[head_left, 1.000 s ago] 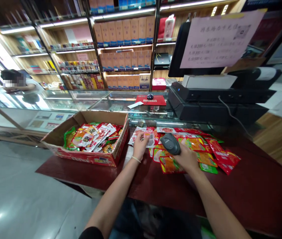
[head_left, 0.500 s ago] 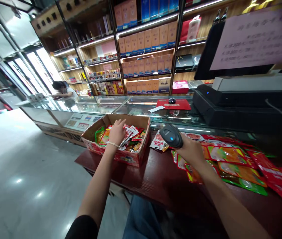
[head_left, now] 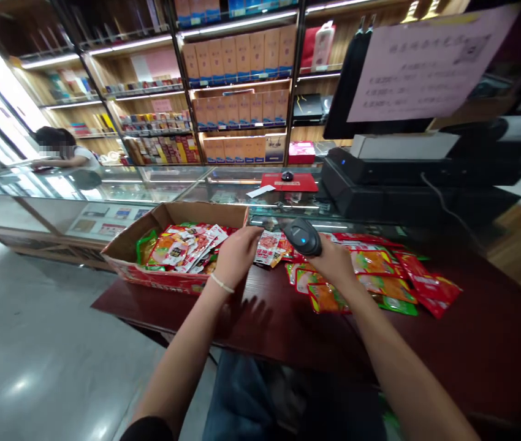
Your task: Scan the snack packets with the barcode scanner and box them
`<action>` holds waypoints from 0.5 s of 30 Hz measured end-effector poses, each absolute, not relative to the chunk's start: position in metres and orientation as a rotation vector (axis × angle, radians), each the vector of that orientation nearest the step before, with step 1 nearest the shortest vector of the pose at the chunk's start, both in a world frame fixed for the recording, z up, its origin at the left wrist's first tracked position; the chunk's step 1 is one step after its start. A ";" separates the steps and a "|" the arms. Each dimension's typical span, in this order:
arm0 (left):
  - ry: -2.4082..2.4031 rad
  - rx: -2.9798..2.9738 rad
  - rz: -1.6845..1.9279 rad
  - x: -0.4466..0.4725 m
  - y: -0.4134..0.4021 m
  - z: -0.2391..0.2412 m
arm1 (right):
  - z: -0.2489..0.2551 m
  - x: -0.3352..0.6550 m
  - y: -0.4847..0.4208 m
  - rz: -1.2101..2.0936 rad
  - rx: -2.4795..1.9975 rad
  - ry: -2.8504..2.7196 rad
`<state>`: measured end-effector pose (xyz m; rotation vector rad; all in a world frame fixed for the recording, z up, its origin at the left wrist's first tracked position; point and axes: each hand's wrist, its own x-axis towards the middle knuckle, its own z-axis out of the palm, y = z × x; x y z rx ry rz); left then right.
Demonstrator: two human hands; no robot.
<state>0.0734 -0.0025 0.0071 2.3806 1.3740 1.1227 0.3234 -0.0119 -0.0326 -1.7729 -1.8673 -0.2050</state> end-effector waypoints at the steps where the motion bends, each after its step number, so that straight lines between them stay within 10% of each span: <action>1: 1.325 2.378 1.104 0.089 -0.001 0.001 | -0.034 0.330 -0.014 -0.214 -1.800 -1.850; 15: 1.720 2.188 0.739 0.168 0.056 -0.134 | -0.079 0.375 -0.027 -0.148 -1.882 -1.813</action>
